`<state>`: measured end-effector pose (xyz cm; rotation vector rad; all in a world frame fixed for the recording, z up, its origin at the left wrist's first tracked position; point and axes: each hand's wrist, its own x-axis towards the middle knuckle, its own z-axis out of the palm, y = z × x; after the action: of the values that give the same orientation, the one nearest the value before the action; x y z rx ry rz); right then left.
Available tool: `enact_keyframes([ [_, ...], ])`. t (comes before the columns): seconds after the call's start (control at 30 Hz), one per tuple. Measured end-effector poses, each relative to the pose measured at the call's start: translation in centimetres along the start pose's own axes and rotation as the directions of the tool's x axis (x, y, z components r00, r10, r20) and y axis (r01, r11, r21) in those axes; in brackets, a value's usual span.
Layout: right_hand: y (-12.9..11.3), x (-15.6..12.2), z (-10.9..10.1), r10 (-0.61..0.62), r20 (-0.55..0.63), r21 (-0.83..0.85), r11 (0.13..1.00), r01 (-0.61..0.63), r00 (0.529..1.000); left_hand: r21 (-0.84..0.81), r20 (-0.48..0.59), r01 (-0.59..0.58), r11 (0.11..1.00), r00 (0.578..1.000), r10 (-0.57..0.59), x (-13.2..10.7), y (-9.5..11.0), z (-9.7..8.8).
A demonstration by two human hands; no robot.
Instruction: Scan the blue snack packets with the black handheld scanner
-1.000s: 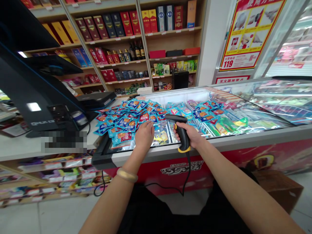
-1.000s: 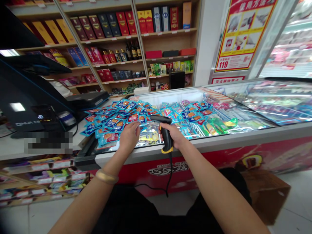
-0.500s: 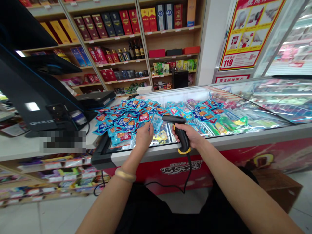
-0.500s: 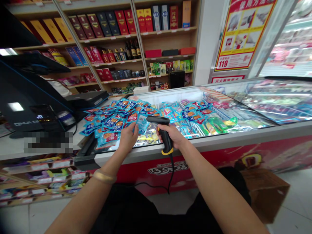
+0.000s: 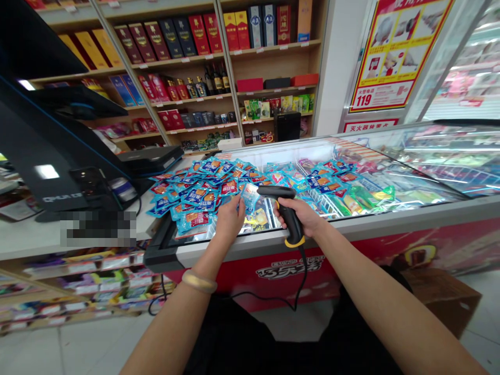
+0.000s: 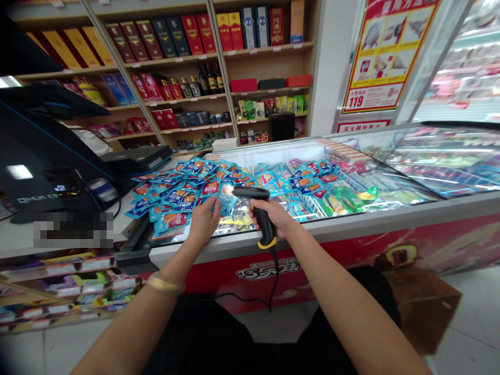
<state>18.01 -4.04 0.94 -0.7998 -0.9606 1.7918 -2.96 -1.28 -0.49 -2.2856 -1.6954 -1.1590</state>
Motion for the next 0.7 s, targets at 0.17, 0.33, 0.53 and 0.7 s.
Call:
enact_keyframes([
  [0.17,-0.5,-0.1,0.0,0.017,-0.037,0.104,0.994,-0.013,0.999,0.023,0.015,-0.017,1.0,1.0,0.016,0.1,0.0,-0.1],
  [0.33,-2.4,-0.9,-2.4,0.002,-0.163,0.182,0.983,0.028,0.987,0.089,0.049,-0.072,0.993,0.996,0.067,1.9,2.4,1.5],
  [0.53,-5.2,-2.9,-8.0,-0.112,-0.355,0.209,0.958,0.195,0.928,0.017,0.193,-0.135,0.991,0.973,0.129,6.0,9.5,7.1],
  [0.7,-6.4,-4.1,-10.9,-0.139,-0.468,0.252,0.926,0.282,0.873,-0.098,0.467,-0.278,0.956,0.835,0.291,6.6,14.7,11.9],
])
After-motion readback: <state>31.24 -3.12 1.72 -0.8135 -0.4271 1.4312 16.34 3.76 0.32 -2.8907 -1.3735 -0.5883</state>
